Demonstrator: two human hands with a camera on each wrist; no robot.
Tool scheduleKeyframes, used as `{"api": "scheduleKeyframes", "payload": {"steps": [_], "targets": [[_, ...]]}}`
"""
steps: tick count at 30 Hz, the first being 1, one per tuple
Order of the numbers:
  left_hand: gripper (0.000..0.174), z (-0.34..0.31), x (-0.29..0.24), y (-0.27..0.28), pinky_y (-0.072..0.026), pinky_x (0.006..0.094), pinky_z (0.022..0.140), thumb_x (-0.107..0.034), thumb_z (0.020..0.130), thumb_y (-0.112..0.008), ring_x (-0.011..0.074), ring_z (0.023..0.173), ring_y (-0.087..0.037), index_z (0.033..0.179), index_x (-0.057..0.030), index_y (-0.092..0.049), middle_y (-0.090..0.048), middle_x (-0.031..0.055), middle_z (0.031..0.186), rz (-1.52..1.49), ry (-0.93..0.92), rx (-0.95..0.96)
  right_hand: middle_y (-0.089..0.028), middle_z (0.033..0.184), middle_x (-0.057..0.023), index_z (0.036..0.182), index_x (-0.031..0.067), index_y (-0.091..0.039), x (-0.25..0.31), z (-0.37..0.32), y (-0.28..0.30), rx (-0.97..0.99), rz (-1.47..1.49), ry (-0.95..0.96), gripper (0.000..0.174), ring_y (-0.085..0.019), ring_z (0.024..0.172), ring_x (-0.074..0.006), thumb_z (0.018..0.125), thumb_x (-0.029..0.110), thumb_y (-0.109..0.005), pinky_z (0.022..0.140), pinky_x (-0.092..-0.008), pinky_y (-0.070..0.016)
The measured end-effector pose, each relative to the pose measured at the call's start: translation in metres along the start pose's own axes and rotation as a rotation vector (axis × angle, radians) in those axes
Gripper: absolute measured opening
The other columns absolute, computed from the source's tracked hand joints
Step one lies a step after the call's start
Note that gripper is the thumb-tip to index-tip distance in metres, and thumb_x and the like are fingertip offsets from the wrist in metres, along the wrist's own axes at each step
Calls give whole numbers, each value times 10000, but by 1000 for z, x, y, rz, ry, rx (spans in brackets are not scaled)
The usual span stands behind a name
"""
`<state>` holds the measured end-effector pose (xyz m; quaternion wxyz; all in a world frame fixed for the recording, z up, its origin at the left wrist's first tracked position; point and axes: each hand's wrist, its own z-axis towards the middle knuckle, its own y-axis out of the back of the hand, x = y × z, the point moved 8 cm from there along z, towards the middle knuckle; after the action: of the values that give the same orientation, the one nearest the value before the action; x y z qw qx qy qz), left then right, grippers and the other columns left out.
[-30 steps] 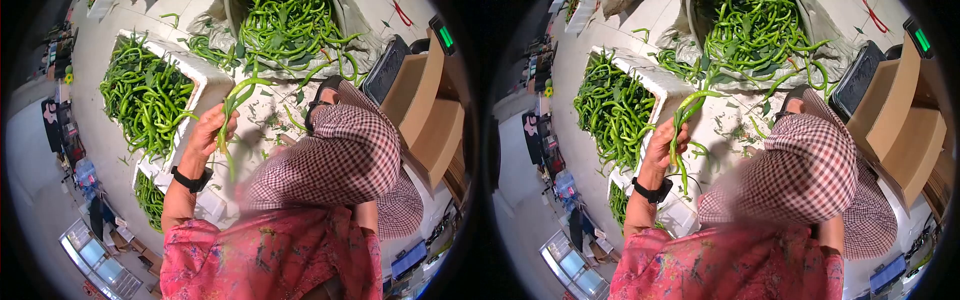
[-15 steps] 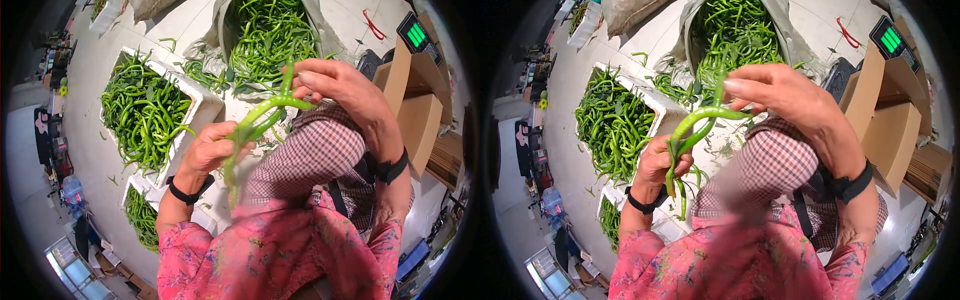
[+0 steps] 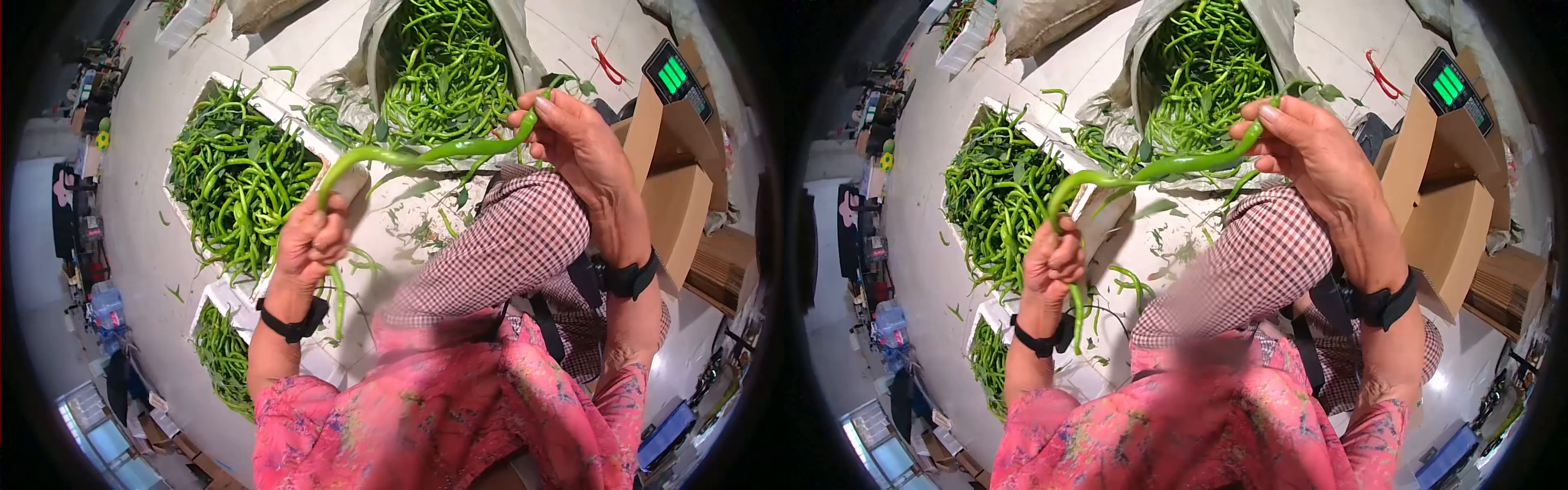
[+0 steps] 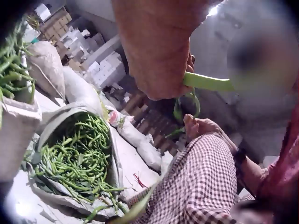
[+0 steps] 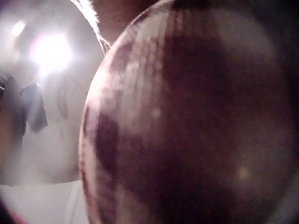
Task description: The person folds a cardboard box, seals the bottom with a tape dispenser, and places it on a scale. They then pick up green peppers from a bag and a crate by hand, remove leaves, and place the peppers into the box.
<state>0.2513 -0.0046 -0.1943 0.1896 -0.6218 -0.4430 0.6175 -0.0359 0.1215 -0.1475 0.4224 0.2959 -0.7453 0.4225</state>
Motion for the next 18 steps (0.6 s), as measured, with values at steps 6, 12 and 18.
{"api": "scheduleKeyframes", "payload": {"steps": [6, 12, 18], "targets": [[345, -55, -109, 72, -449, 217, 619, -189, 941, -563, 114, 711, -561, 1248, -33, -542, -607, 65, 878, 692, -220, -606, -652, 928, -61, 1130, -1, -583, 0, -3, -4, 3, -4, 7, 287, -582, 779, -98, 972, 236, -541, 704, -216, -485], [445, -27, -126, -50, -470, 353, 935, -56, 888, -574, 261, 1158, -547, 1327, -30, -507, -524, 165, 1310, 1437, -613, -635, -588, 785, 16, 1159, -6, -585, 10, -13, -42, 173, -57, 5, 326, -523, 683, -60, 990, 259, -496, 631, -180, -439], [462, 69, -43, -190, -515, 307, 794, 99, 832, -530, 215, 1007, -614, 1277, -22, -548, -531, 168, 1291, 1462, -717, 315, -489, 629, 42, 1180, 33, -565, 13, -53, -83, 317, -247, -132, 307, -411, 515, -27, 982, 235, -445, 474, -178, -347]]}}
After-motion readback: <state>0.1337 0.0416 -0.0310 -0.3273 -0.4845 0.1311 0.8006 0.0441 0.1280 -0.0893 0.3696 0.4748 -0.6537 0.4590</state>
